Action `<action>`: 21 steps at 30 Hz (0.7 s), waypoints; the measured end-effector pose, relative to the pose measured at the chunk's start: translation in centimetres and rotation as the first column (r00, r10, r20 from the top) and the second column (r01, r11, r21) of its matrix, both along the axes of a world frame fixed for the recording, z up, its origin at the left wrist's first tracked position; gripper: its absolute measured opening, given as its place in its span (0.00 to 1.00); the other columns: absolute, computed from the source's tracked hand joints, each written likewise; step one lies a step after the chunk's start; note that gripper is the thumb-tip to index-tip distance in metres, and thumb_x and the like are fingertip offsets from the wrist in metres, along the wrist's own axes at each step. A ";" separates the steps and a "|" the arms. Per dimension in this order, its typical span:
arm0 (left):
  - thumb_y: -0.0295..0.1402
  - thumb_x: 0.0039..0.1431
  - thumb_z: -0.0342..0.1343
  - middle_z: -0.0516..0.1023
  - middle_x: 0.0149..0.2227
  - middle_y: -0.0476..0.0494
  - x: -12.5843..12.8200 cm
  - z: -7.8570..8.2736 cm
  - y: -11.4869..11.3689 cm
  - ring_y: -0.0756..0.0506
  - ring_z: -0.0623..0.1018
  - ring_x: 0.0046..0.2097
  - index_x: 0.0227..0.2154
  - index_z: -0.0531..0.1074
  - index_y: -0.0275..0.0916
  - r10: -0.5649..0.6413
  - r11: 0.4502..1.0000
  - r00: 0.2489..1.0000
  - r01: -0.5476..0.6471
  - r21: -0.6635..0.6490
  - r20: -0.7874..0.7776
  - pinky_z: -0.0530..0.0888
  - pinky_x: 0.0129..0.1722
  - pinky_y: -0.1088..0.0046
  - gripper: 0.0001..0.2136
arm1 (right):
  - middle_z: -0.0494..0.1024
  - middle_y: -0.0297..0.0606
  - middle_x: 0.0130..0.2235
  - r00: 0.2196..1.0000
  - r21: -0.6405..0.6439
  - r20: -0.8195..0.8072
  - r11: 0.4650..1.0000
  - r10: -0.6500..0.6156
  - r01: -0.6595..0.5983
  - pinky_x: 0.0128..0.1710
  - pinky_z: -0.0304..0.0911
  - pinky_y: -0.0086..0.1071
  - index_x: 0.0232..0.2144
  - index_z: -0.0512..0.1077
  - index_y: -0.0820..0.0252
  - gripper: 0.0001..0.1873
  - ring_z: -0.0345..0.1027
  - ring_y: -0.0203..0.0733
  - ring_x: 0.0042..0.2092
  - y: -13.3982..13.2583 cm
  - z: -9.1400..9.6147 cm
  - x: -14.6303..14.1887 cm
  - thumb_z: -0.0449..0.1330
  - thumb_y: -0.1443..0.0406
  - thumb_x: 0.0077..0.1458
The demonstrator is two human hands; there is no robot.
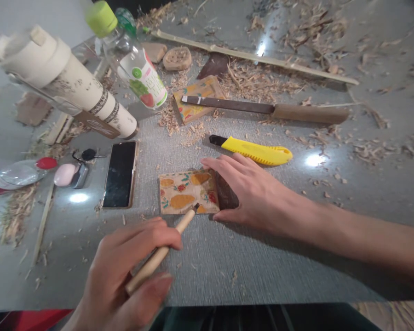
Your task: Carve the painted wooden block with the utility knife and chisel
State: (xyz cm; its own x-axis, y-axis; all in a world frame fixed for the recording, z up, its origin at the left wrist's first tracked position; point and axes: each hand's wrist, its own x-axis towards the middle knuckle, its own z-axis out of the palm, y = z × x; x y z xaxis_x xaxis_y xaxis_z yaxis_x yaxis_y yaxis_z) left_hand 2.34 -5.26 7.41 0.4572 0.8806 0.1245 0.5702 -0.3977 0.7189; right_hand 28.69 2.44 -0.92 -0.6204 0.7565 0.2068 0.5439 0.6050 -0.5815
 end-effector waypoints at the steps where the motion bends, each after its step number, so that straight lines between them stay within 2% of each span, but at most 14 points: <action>1: 0.41 0.72 0.54 0.75 0.24 0.51 0.1 -0.1 0.1 0.46 0.77 0.25 0.40 0.77 0.46 -0.008 1.000 0.999 0.009 -0.026 0.032 0.72 0.24 0.71 0.09 | 0.77 0.50 0.58 1.000 -0.002 0.003 1.000 -0.007 0.007 0.56 0.71 0.60 0.70 0.60 0.57 0.54 0.71 0.63 0.56 0.0 -0.1 0.0 0.80 0.54 0.48; 3: 0.40 0.74 0.52 0.72 0.23 0.51 0.1 -0.3 0.2 0.47 0.73 0.23 0.40 0.78 0.45 0.003 0.997 0.997 0.003 -0.078 0.078 0.68 0.23 0.70 0.11 | 0.77 0.50 0.58 1.000 -0.008 0.011 1.000 -0.012 0.012 0.56 0.70 0.61 0.70 0.60 0.56 0.54 0.70 0.63 0.57 0.0 -0.1 0.0 0.80 0.54 0.48; 7: 0.37 0.75 0.50 0.73 0.24 0.49 0.3 -0.7 0.0 0.47 0.72 0.24 0.40 0.79 0.44 0.067 0.991 0.991 -0.052 -0.122 0.120 0.66 0.23 0.69 0.13 | 0.77 0.50 0.58 1.000 -0.013 0.017 1.000 -0.008 0.008 0.56 0.70 0.62 0.71 0.60 0.56 0.53 0.71 0.64 0.57 0.0 -0.2 0.0 0.78 0.53 0.50; 12: 0.43 0.77 0.48 0.71 0.23 0.51 0.4 -1.0 -0.4 0.48 0.70 0.22 0.43 0.80 0.45 0.112 0.985 0.986 -0.094 -0.145 0.126 0.62 0.20 0.70 0.15 | 0.76 0.52 0.60 1.000 -0.005 0.027 1.000 -0.006 0.006 0.58 0.70 0.62 0.70 0.59 0.58 0.54 0.70 0.64 0.59 0.0 -0.2 0.0 0.79 0.53 0.49; 16: 0.45 0.77 0.47 0.72 0.22 0.50 0.3 -1.1 -0.7 0.47 0.71 0.22 0.43 0.80 0.44 0.148 0.978 0.982 -0.127 -0.163 0.121 0.61 0.19 0.69 0.17 | 0.77 0.53 0.57 0.999 0.017 0.033 1.000 -0.001 0.000 0.55 0.72 0.59 0.70 0.60 0.63 0.56 0.70 0.63 0.57 0.0 -0.1 0.0 0.81 0.52 0.48; 19: 0.43 0.77 0.46 0.72 0.22 0.50 0.5 -0.9 -0.5 0.46 0.71 0.21 0.43 0.80 0.43 0.154 0.980 0.984 -0.141 -0.140 0.094 0.61 0.18 0.69 0.18 | 0.77 0.52 0.56 0.999 0.026 0.035 1.000 0.000 -0.001 0.54 0.72 0.59 0.69 0.60 0.63 0.56 0.70 0.61 0.55 0.0 -0.1 0.0 0.81 0.52 0.47; 21: 0.38 0.76 0.46 0.72 0.22 0.51 0.8 -0.5 -0.2 0.47 0.71 0.21 0.45 0.79 0.44 0.117 0.987 0.992 -0.111 -0.113 0.049 0.63 0.19 0.70 0.15 | 0.77 0.52 0.56 1.000 0.032 0.030 0.999 0.006 -0.007 0.54 0.72 0.58 0.69 0.60 0.63 0.55 0.70 0.61 0.55 0.0 -0.2 0.0 0.81 0.52 0.48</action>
